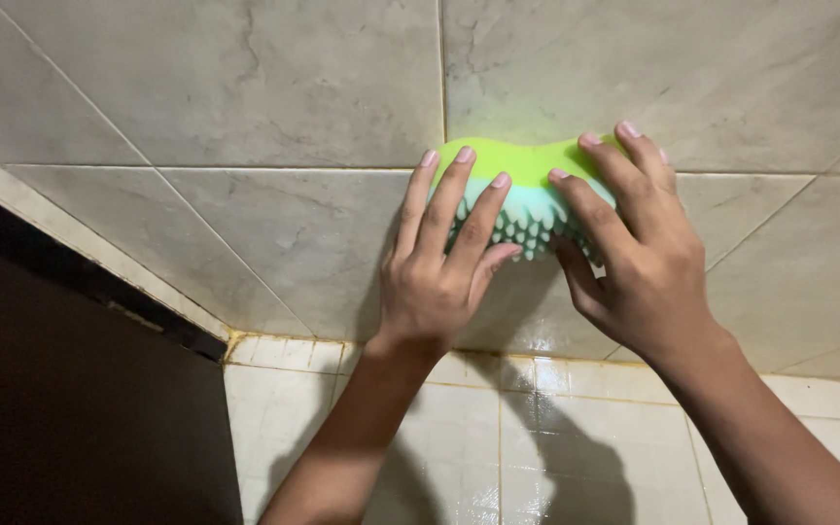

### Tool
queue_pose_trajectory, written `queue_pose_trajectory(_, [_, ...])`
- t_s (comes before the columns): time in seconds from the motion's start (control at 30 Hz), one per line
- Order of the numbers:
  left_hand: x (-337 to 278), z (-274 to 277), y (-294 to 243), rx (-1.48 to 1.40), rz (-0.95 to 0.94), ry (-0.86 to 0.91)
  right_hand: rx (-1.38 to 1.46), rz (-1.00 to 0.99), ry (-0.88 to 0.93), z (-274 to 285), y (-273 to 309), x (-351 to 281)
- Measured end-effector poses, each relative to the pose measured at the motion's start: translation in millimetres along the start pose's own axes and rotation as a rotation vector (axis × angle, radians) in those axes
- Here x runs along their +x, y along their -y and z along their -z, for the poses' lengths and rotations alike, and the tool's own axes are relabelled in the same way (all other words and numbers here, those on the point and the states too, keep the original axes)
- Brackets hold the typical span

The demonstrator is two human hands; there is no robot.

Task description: The person scrubs the lower section of a tiled bathroom wall using a green and blue scrubbing brush. They move the brush back and forth along the grout lines and tile surfaces, focusing on the area near the floor.

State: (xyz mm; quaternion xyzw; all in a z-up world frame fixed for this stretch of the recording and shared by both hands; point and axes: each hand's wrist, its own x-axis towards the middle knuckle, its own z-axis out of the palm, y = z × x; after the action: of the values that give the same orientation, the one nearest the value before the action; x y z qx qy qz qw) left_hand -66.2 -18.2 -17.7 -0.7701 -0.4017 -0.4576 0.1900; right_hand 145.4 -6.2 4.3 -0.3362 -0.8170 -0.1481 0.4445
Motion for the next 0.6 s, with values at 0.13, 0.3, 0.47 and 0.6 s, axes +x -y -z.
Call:
queue_pose_trajectory(0.13, [-2.6, -0.8, -0.4, 0.007, 0.002, 0.001, 0.005, -0.032, -0.002, -2.8, 4.1, -4.3])
queue_pose_trajectory(0.3, [-8.6, 0.6, -1.3, -0.009, -0.012, 0.03, 0.027, -0.001, -0.03, -12.4, 1.0, -15.2])
queue_pose_trajectory(0.47, [-20.5, -5.1, 0.9, 0.017, -0.024, 0.033, 0.035, 0.004, -0.037, -20.4, 0.3, -24.6])
queue_pose_trajectory(0.6, [-36.3, -10.8, 2.4, 0.019, -0.024, 0.038, -0.009, 0.026, -0.039, -30.4, -2.5, -37.8])
